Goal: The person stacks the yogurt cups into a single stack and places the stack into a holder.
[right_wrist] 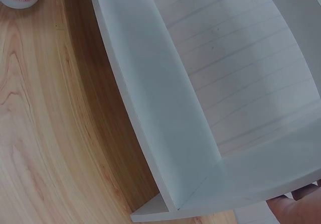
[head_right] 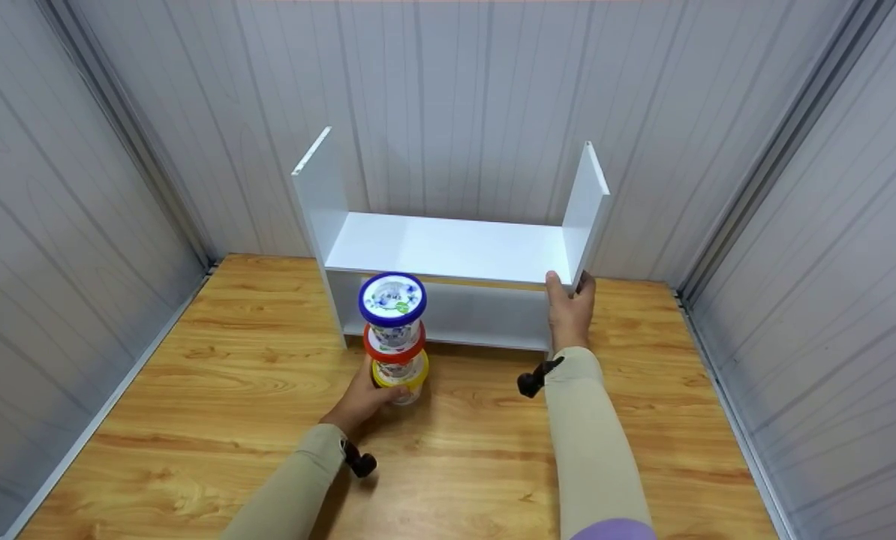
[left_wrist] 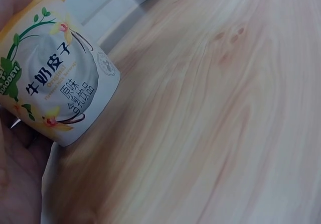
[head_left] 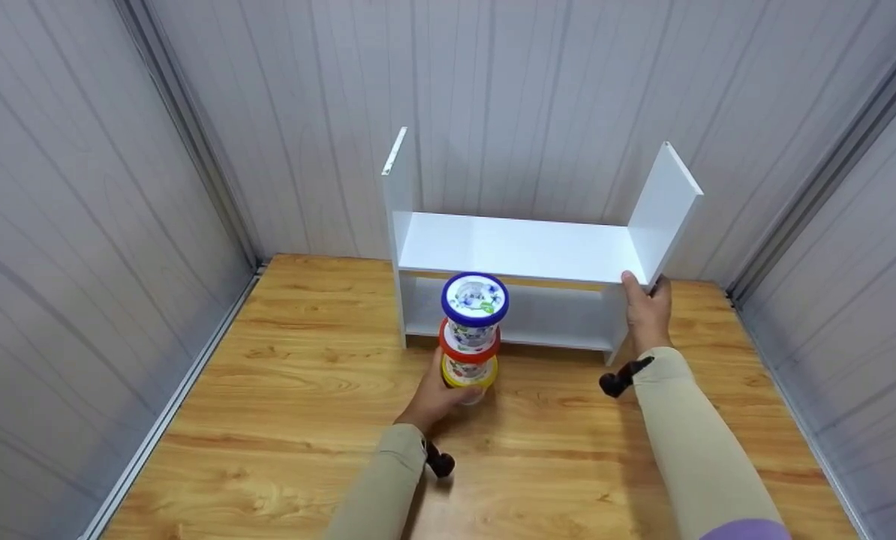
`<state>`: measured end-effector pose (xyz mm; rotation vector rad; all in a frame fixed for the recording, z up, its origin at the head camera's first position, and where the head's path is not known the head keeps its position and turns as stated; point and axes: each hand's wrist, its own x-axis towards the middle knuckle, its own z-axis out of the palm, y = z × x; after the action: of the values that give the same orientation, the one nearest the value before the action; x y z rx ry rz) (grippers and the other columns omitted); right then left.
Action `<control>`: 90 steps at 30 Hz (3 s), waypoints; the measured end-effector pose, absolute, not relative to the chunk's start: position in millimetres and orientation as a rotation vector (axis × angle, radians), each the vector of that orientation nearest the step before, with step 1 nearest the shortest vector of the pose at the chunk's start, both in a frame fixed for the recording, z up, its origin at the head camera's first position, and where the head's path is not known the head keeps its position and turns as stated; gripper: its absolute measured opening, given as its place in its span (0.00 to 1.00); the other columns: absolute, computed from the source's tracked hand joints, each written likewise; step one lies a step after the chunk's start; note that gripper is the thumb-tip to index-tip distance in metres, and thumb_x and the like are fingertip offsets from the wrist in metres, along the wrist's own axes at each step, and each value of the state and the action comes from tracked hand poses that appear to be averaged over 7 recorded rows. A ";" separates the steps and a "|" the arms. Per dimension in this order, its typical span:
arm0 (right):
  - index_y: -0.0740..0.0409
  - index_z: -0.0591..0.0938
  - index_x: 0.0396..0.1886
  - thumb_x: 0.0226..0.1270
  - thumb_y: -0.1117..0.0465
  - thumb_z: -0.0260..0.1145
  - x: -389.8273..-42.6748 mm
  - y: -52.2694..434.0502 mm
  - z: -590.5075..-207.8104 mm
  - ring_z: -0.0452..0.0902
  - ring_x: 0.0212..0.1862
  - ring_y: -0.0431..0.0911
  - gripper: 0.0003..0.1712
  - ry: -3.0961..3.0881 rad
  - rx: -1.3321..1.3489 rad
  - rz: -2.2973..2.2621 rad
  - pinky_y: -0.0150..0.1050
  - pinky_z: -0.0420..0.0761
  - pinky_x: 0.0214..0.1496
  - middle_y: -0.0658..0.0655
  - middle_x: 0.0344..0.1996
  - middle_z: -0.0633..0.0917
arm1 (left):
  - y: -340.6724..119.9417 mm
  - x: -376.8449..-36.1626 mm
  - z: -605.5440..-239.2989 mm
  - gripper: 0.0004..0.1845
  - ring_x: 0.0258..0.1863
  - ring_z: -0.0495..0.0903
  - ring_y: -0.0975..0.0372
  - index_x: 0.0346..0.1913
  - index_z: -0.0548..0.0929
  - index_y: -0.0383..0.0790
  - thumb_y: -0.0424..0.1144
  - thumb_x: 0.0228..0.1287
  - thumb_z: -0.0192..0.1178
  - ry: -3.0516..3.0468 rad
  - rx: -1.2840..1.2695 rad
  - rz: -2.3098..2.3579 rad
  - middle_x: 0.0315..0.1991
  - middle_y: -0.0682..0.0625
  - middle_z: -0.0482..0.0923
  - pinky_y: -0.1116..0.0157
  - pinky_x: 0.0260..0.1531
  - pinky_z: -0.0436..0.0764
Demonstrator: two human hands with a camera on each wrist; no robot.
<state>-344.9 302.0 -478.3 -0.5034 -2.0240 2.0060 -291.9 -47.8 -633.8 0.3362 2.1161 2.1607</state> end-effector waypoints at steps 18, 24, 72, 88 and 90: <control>0.47 0.46 0.83 0.73 0.41 0.61 -345.0 301.0 -478.0 0.47 0.80 0.47 0.50 -2.066 -0.524 1.967 0.40 0.50 0.80 0.53 0.81 0.51 | -27.9 -287.8 -631.5 0.57 0.68 0.70 0.55 0.76 0.56 0.61 0.36 0.47 0.81 2.047 0.369 2.165 0.68 0.55 0.70 0.46 0.72 0.61; 0.47 0.46 0.83 0.72 0.40 0.61 -345.1 301.3 -478.3 0.48 0.79 0.47 0.50 -2.056 -0.519 1.975 0.41 0.51 0.79 0.53 0.81 0.52 | -22.4 -287.4 -631.4 0.55 0.66 0.72 0.55 0.75 0.57 0.60 0.38 0.47 0.81 2.079 0.337 2.116 0.66 0.55 0.72 0.46 0.72 0.62; 0.46 0.47 0.82 0.74 0.42 0.60 -344.5 297.1 -483.7 0.49 0.79 0.47 0.48 -2.019 -0.473 2.023 0.43 0.51 0.79 0.54 0.81 0.52 | -14.6 -294.3 -586.1 0.53 0.62 0.73 0.55 0.73 0.63 0.62 0.41 0.45 0.83 2.005 0.318 2.140 0.62 0.55 0.75 0.46 0.71 0.64; 0.46 0.46 0.82 0.73 0.40 0.60 -343.8 297.4 -485.7 0.50 0.78 0.48 0.48 -2.032 -0.449 2.027 0.44 0.52 0.79 0.54 0.80 0.53 | -16.2 -302.1 -565.7 0.51 0.59 0.76 0.56 0.72 0.64 0.59 0.45 0.45 0.83 2.113 0.380 2.059 0.60 0.55 0.77 0.48 0.68 0.69; 0.45 0.45 0.83 0.73 0.39 0.59 -343.4 297.8 -487.0 0.48 0.79 0.48 0.49 -2.046 -0.464 2.028 0.45 0.51 0.80 0.54 0.80 0.52 | -16.1 -302.3 -565.8 0.52 0.59 0.76 0.57 0.73 0.63 0.58 0.43 0.46 0.83 2.135 0.398 2.054 0.60 0.55 0.77 0.49 0.68 0.69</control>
<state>-343.4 297.8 -487.0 -0.4641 -2.0463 2.0282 -302.3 -16.1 -565.8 0.3976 2.1352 2.0544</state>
